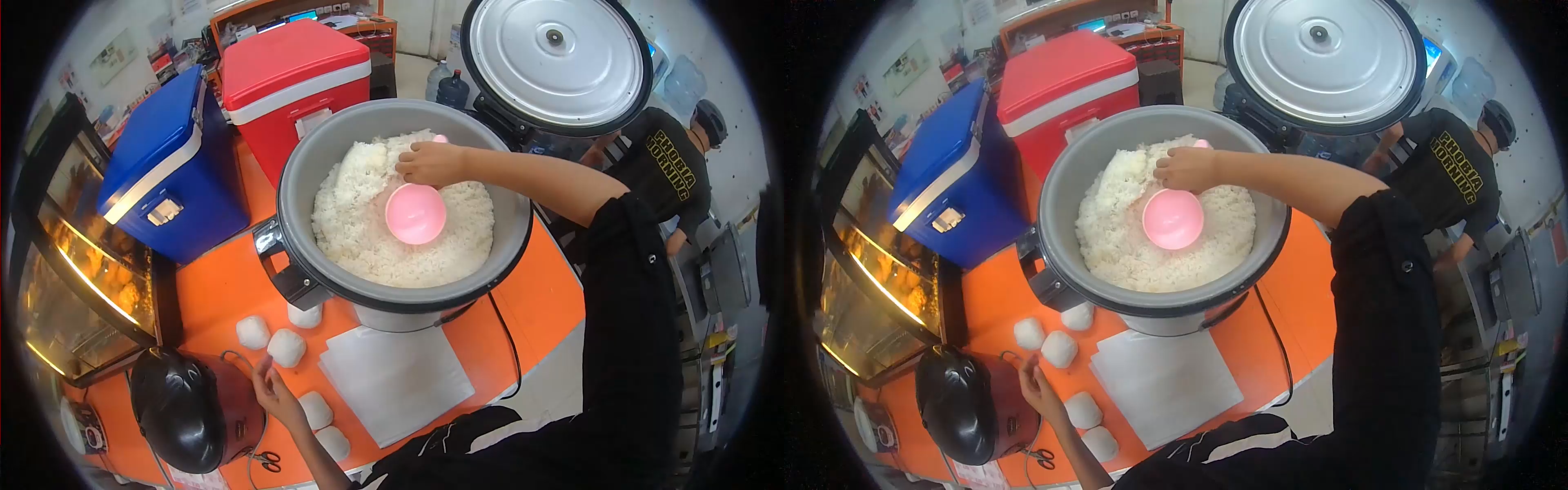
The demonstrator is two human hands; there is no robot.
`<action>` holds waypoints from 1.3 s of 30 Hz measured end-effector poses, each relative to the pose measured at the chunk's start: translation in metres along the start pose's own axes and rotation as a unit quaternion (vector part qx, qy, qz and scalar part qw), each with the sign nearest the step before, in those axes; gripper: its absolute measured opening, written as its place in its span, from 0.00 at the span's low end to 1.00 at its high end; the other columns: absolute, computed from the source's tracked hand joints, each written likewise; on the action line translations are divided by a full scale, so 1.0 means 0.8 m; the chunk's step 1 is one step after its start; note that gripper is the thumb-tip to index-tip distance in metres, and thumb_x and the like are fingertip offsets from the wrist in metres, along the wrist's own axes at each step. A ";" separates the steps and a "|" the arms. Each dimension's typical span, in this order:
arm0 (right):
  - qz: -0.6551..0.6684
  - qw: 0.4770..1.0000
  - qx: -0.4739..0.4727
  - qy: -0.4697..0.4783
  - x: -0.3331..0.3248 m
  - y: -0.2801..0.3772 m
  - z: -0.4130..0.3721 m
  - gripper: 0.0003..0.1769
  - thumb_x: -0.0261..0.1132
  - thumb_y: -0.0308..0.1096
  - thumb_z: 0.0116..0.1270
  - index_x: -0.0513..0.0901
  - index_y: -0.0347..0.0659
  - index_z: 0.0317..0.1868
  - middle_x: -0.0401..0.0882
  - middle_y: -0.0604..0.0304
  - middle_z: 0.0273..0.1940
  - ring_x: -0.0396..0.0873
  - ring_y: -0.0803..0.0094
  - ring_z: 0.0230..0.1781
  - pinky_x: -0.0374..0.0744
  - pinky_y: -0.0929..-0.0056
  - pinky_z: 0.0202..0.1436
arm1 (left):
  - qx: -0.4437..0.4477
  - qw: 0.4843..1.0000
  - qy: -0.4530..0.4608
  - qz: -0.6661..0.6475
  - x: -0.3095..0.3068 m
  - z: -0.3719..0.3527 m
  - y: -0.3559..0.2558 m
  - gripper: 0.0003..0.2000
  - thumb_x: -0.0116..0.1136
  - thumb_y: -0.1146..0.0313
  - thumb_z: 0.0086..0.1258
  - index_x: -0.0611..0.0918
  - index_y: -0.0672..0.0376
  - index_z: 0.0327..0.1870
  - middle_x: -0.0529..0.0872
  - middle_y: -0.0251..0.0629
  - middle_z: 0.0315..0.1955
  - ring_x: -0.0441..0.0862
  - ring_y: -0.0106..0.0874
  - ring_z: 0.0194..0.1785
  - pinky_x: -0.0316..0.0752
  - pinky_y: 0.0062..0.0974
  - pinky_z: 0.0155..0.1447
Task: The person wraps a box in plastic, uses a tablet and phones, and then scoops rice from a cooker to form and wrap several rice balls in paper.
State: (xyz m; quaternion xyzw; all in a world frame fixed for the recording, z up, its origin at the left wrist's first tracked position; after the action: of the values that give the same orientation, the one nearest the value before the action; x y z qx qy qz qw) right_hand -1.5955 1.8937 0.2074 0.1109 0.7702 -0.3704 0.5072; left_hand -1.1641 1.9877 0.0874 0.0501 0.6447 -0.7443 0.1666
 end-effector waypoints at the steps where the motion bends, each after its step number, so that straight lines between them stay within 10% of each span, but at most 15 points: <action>1: 0.007 0.999 -0.003 -0.031 -0.007 -0.002 -0.007 0.10 0.64 0.30 0.50 0.77 0.41 0.35 0.72 0.59 0.38 0.75 0.67 0.45 0.76 0.67 0.39 | 0.036 0.998 -0.015 -0.041 0.003 0.005 -0.013 0.11 0.47 0.72 0.68 0.76 0.67 0.47 0.79 0.42 0.44 0.75 0.32 0.50 0.67 0.29 0.56; 3: 0.014 0.998 -0.009 -0.061 -0.019 -0.012 -0.024 0.11 0.62 0.30 0.52 0.76 0.41 0.38 0.72 0.58 0.39 0.76 0.67 0.44 0.77 0.69 0.37 | 0.069 0.994 -0.033 -0.083 0.008 0.018 -0.045 0.11 0.46 0.72 0.68 0.76 0.68 0.46 0.79 0.42 0.43 0.75 0.31 0.49 0.67 0.29 0.55; 9: -0.006 0.903 0.425 0.066 -0.090 -0.033 -0.066 0.19 0.58 0.31 0.58 0.71 0.40 0.51 0.79 0.53 0.30 0.81 0.61 0.30 0.77 0.67 0.28 | 0.021 0.970 0.105 -0.217 0.063 0.070 -0.148 0.20 0.46 0.68 0.69 0.65 0.67 0.60 0.68 0.47 0.58 0.66 0.34 0.61 0.61 0.32 0.62; 11: -0.083 0.872 0.478 -0.067 -0.075 -0.042 -0.070 0.22 0.56 0.28 0.59 0.66 0.36 0.55 0.77 0.50 0.29 0.81 0.60 0.26 0.78 0.64 0.25 | -0.013 0.952 0.130 -0.276 0.102 0.093 -0.148 0.24 0.45 0.66 0.70 0.58 0.64 0.65 0.61 0.49 0.63 0.60 0.35 0.66 0.57 0.32 0.65; 22: -0.062 0.927 0.369 -0.007 -0.016 -0.084 0.018 0.05 0.62 0.33 0.49 0.84 0.45 0.20 0.83 0.58 0.27 0.83 0.67 0.31 0.78 0.69 0.28 | -0.044 0.942 0.060 -0.329 0.146 0.116 -0.145 0.20 0.34 0.73 0.71 0.60 0.65 0.64 0.64 0.49 0.61 0.63 0.36 0.64 0.56 0.30 0.66; 25: 0.056 0.929 0.357 0.080 -0.020 -0.067 0.003 0.09 0.60 0.35 0.53 0.85 0.43 0.22 0.83 0.56 0.28 0.83 0.63 0.35 0.79 0.65 0.33 | -0.031 0.938 0.066 -0.338 0.149 0.120 -0.144 0.20 0.33 0.74 0.70 0.62 0.65 0.63 0.66 0.49 0.60 0.64 0.35 0.64 0.57 0.30 0.66; 26: 0.165 0.877 0.374 0.254 -0.006 -0.055 0.004 0.13 0.56 0.38 0.59 0.85 0.42 0.31 0.83 0.54 0.33 0.82 0.59 0.38 0.78 0.61 0.40 | -0.016 0.942 0.052 -0.332 0.148 0.120 -0.144 0.20 0.32 0.75 0.69 0.62 0.65 0.62 0.66 0.48 0.59 0.64 0.35 0.63 0.57 0.30 0.66; 31: 0.226 0.879 0.334 0.253 -0.008 0.010 -0.003 0.16 0.49 0.38 0.65 0.81 0.42 0.42 0.82 0.49 0.35 0.80 0.54 0.37 0.75 0.57 0.41 | 0.011 0.933 0.027 -0.360 0.150 0.115 -0.149 0.19 0.32 0.77 0.68 0.64 0.66 0.60 0.67 0.48 0.58 0.64 0.35 0.63 0.56 0.30 0.66; 35: 0.295 0.924 0.098 0.220 0.043 0.013 -0.028 0.18 0.46 0.39 0.68 0.80 0.38 0.39 0.78 0.51 0.26 0.78 0.60 0.26 0.75 0.60 0.27 | 0.043 0.937 0.016 -0.346 0.147 0.115 -0.150 0.19 0.32 0.79 0.67 0.65 0.67 0.59 0.68 0.46 0.57 0.64 0.35 0.63 0.55 0.30 0.66; 36: 0.385 0.784 0.299 0.385 0.031 0.017 -0.027 0.16 0.47 0.39 0.66 0.78 0.38 0.40 0.73 0.56 0.21 0.74 0.65 0.19 0.71 0.61 0.18 | 0.052 0.939 0.010 -0.339 0.147 0.115 -0.149 0.19 0.33 0.80 0.66 0.66 0.67 0.58 0.68 0.45 0.57 0.64 0.35 0.62 0.55 0.29 0.66; 39: 0.503 0.721 0.285 0.381 0.012 0.040 -0.030 0.15 0.49 0.38 0.64 0.75 0.38 0.43 0.69 0.59 0.18 0.67 0.69 0.13 0.68 0.68 0.13 | 0.058 0.936 0.007 -0.346 0.146 0.114 -0.151 0.19 0.33 0.80 0.66 0.66 0.67 0.58 0.68 0.44 0.57 0.64 0.35 0.62 0.55 0.30 0.67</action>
State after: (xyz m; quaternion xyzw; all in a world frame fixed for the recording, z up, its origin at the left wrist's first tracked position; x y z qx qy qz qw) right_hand -1.5992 1.9303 0.1894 0.7534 0.5873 -0.1893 0.2272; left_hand -1.2987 1.8911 0.1828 -0.1611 0.5787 -0.7919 -0.1093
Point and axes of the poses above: each hand's wrist, its own z-axis towards the middle knuckle, its own x-axis out of the palm, y = z × x, the point moved 4 cm from there along z, towards the middle knuckle
